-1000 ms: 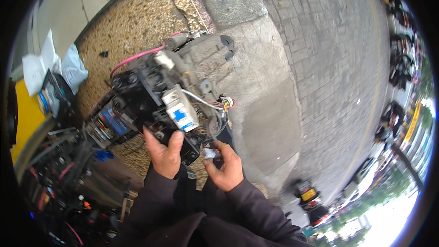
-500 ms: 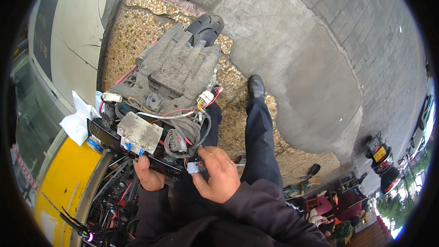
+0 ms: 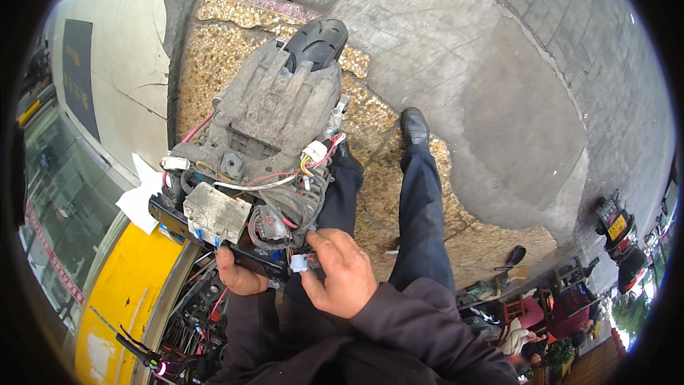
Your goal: The person works on an electric scooter's wiring and components, connecting wires and testing the handlebar controls. They then move to a box of parts and handle a plastic bag and a black plastic component.
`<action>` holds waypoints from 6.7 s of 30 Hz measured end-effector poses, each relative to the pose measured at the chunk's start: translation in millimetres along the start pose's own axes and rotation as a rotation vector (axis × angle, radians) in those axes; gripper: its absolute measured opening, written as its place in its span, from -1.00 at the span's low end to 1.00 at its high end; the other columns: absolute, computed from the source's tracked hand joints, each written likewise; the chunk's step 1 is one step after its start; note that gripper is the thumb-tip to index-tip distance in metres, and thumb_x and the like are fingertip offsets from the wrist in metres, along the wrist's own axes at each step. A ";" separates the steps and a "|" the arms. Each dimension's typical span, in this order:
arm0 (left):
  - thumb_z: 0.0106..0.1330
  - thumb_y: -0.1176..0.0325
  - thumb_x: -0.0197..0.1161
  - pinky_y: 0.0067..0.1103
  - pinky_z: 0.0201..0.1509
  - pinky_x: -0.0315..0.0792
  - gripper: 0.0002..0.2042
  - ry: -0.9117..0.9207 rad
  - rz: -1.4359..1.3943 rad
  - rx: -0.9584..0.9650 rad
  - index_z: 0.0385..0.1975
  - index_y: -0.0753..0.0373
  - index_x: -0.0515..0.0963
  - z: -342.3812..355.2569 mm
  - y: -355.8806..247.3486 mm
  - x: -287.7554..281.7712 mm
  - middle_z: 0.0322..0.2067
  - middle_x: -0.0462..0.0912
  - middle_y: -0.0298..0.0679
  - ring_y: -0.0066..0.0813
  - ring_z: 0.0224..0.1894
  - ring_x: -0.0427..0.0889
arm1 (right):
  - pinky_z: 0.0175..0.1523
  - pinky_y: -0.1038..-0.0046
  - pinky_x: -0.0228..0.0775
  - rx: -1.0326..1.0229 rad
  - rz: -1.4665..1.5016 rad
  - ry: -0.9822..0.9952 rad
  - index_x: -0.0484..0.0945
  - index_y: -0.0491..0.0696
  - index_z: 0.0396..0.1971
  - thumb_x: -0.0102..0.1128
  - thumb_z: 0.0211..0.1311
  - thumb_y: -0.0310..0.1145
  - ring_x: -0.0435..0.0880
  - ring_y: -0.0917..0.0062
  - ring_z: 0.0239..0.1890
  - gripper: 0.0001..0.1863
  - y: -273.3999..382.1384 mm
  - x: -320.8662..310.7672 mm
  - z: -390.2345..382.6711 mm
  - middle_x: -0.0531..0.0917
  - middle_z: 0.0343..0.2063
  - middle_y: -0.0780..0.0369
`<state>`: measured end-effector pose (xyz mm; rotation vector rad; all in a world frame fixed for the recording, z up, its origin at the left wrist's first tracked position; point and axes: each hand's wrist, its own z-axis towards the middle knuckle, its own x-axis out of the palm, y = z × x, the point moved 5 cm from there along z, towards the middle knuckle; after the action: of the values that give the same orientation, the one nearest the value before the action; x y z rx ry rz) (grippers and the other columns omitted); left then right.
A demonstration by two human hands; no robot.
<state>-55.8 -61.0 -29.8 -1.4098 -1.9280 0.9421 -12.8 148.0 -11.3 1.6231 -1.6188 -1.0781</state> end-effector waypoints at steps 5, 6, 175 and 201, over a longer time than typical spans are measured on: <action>0.18 -0.12 0.24 -0.22 0.33 0.34 -0.20 0.043 0.020 -0.063 0.34 0.30 0.29 3.1 -4.8 -0.1 0.22 0.49 -0.06 -0.11 0.23 0.50 | -0.02 0.22 0.54 0.001 0.040 -0.002 0.53 -0.27 0.02 0.36 -0.10 -0.51 0.64 0.09 -0.10 -0.45 -2.6 2.7 -0.2 0.57 -0.08 0.00; 0.18 -0.13 0.23 -0.22 0.34 0.34 -0.19 0.058 0.017 -0.090 0.34 0.30 0.29 3.6 -5.9 1.9 0.22 0.49 -0.06 -0.11 0.23 0.49 | -0.02 0.22 0.54 -0.005 0.045 -0.003 0.53 -0.26 0.02 0.36 -0.10 -0.51 0.64 0.09 -0.10 -0.44 -2.7 3.0 0.4 0.57 -0.09 0.00; 0.32 0.38 0.27 -0.44 -0.08 0.51 -0.89 -0.145 -0.165 -0.641 -0.24 0.24 0.55 -100.2 43.4 41.9 -0.30 0.62 -0.31 -0.47 -0.25 0.56 | -0.31 0.40 0.49 0.314 0.171 -0.036 0.54 -0.18 -0.32 0.31 0.18 -0.39 0.65 0.40 -0.45 -0.81 -39.8 -31.5 -22.2 0.64 -0.44 0.14; 0.34 0.38 0.24 -0.40 0.01 0.51 -0.87 -0.106 -0.178 -0.596 -0.18 0.21 0.56 -104.0 40.4 45.8 -0.18 0.65 -0.28 -0.37 -0.12 0.60 | -0.39 0.32 0.44 -0.064 0.118 -0.132 0.51 -0.17 -0.45 0.27 0.09 -0.51 0.62 0.20 -0.52 -0.89 -0.9 -45.6 7.3 0.57 -0.55 0.09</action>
<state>34.7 12.6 1.0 -1.4776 -2.4972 0.3714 -15.3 194.1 -9.7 1.4225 -1.7232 -1.1844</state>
